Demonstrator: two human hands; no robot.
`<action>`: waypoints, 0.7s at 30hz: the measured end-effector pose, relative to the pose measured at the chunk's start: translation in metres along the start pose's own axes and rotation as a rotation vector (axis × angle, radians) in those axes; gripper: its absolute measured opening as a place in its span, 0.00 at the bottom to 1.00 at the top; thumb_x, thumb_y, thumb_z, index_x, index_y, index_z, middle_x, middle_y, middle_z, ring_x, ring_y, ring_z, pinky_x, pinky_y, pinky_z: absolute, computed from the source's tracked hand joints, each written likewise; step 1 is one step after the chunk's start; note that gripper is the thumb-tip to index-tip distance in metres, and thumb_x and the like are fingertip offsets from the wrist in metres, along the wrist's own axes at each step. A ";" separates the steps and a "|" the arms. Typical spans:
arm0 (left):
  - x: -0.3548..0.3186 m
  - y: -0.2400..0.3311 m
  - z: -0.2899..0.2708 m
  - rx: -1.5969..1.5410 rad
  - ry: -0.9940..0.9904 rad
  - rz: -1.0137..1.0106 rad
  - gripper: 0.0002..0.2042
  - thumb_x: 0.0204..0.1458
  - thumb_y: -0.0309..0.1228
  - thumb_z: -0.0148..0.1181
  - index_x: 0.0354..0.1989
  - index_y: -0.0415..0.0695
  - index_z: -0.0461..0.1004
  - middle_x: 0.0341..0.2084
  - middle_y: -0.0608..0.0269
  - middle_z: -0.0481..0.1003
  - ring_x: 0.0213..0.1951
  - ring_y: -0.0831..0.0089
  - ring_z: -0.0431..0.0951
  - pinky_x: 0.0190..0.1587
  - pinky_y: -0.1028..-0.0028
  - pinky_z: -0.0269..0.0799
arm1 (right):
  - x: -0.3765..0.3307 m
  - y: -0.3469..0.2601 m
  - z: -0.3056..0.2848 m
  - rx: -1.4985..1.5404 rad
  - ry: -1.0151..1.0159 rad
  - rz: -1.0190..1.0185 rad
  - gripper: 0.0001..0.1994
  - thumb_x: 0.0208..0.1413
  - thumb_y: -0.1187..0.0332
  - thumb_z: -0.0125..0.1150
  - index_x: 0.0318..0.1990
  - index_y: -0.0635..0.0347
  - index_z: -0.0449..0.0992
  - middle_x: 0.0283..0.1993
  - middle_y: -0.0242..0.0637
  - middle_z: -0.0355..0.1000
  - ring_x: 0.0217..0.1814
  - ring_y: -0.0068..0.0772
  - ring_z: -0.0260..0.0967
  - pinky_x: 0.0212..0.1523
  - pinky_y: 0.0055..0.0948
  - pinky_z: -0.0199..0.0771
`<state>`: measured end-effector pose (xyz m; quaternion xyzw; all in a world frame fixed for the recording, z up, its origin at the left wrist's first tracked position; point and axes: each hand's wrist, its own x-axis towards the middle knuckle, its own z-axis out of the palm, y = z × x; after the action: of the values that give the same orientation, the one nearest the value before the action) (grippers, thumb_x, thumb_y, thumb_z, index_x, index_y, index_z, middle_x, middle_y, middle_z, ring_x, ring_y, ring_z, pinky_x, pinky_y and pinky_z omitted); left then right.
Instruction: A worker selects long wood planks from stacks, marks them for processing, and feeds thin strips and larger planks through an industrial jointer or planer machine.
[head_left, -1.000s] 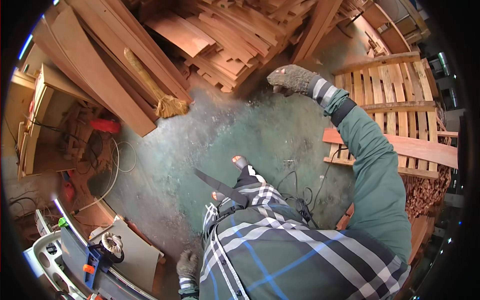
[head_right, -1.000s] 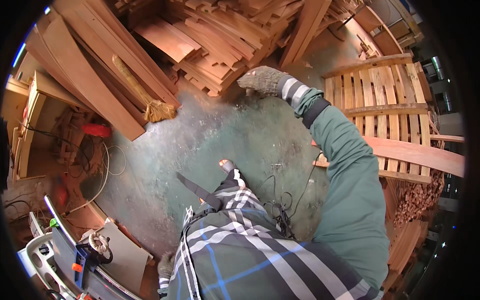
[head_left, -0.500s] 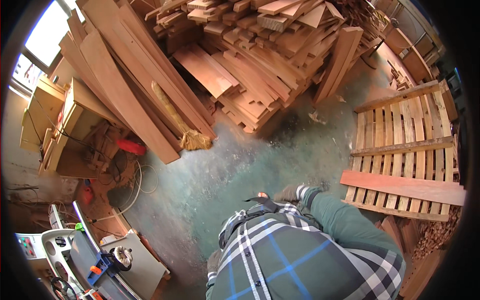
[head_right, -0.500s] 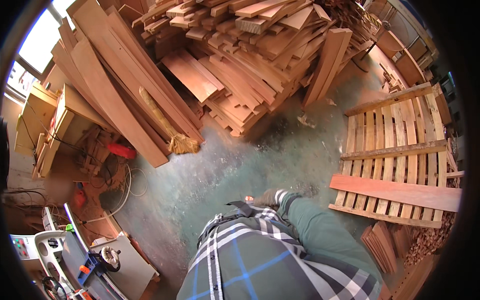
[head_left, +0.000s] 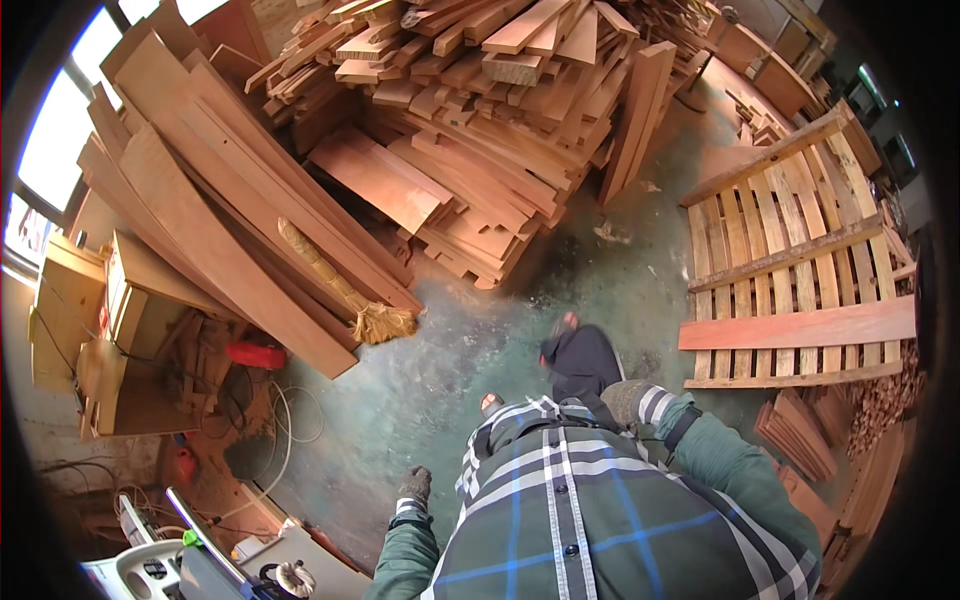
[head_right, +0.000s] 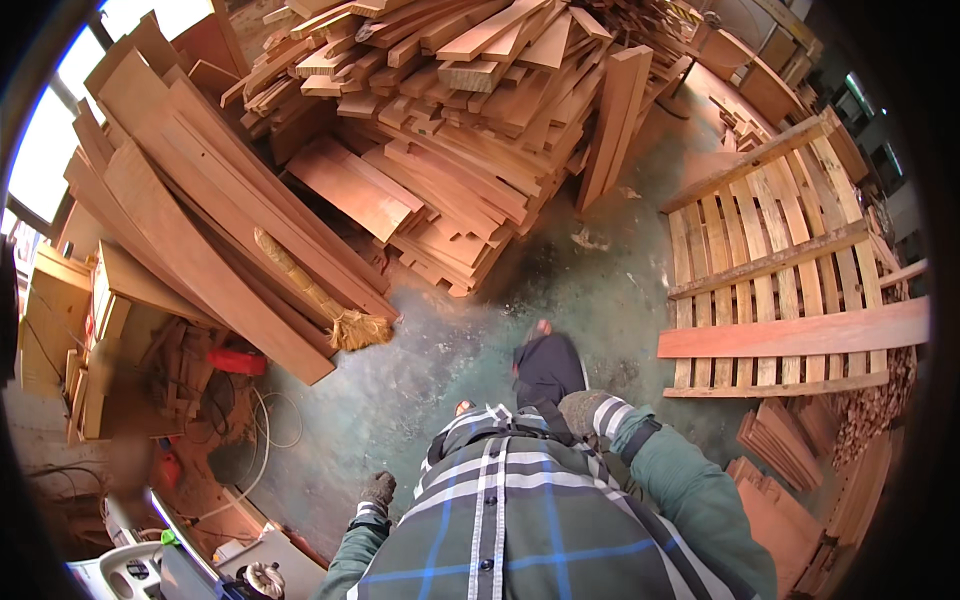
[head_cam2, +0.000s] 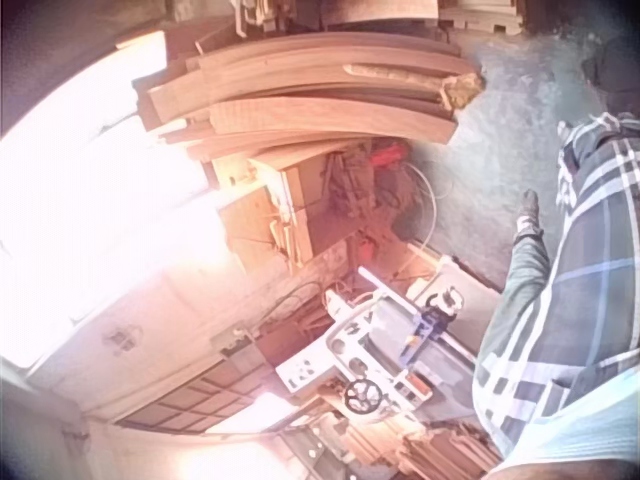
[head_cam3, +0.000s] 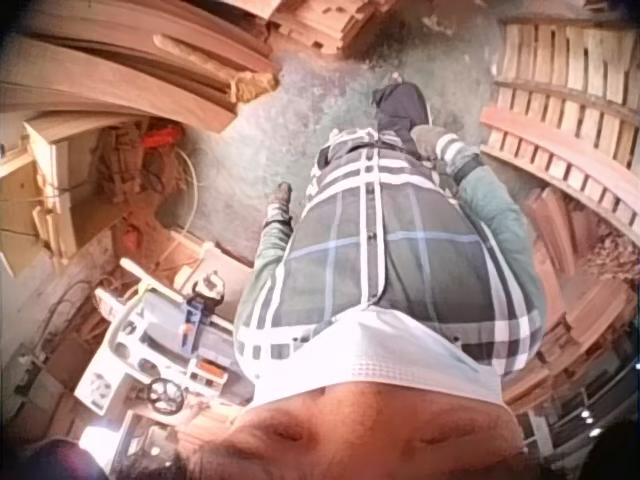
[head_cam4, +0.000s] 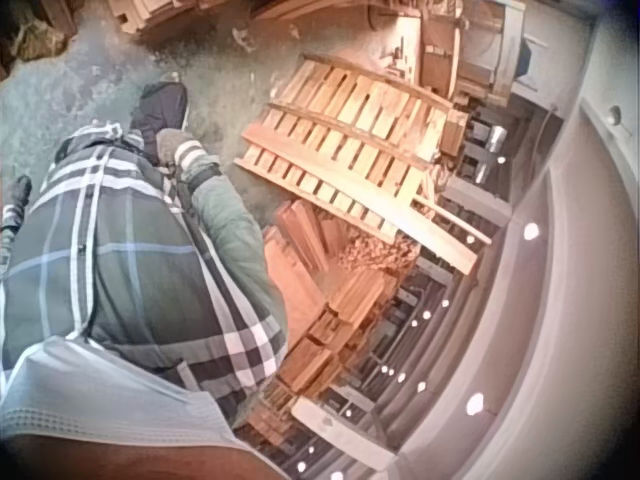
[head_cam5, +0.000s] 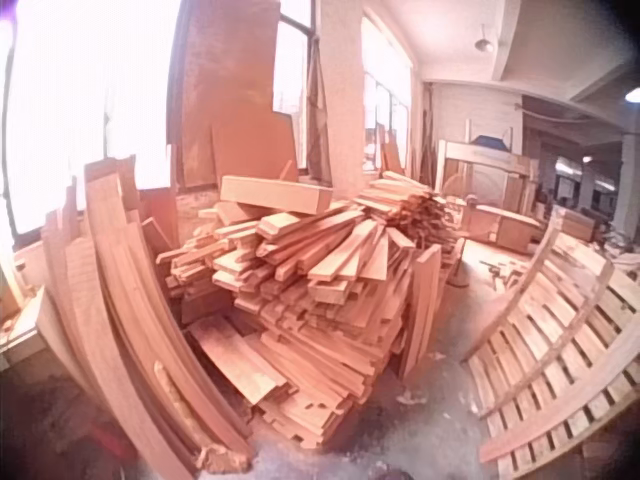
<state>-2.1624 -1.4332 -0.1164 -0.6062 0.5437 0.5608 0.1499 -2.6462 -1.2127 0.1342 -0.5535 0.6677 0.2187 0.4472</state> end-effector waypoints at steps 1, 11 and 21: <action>0.018 -0.005 -0.004 -0.035 0.043 0.016 0.16 0.50 0.39 0.53 0.41 0.42 0.78 0.27 0.58 0.78 0.30 0.66 0.76 0.36 0.67 0.70 | -0.002 -0.001 0.003 0.156 0.043 0.006 0.12 0.44 0.64 0.58 0.34 0.56 0.83 0.37 0.47 0.78 0.42 0.49 0.77 0.42 0.40 0.76; 0.042 0.118 -0.020 -0.042 -0.003 0.183 0.21 0.51 0.39 0.54 0.50 0.40 0.75 0.36 0.55 0.80 0.41 0.66 0.79 0.47 0.70 0.72 | -0.042 -0.026 -0.030 0.269 0.206 0.057 0.19 0.45 0.53 0.59 0.37 0.58 0.81 0.38 0.51 0.77 0.43 0.53 0.75 0.46 0.43 0.74; 0.010 0.081 0.021 -0.123 0.057 0.180 0.14 0.52 0.39 0.52 0.34 0.40 0.77 0.21 0.62 0.74 0.24 0.72 0.73 0.29 0.71 0.69 | -0.012 -0.013 -0.048 0.082 0.152 -0.004 0.15 0.45 0.61 0.60 0.37 0.60 0.81 0.38 0.53 0.77 0.44 0.52 0.75 0.45 0.45 0.74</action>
<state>-2.2419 -1.4510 -0.0967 -0.5788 0.5642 0.5869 0.0461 -2.6516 -1.2473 0.1714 -0.5510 0.7070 0.1477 0.4180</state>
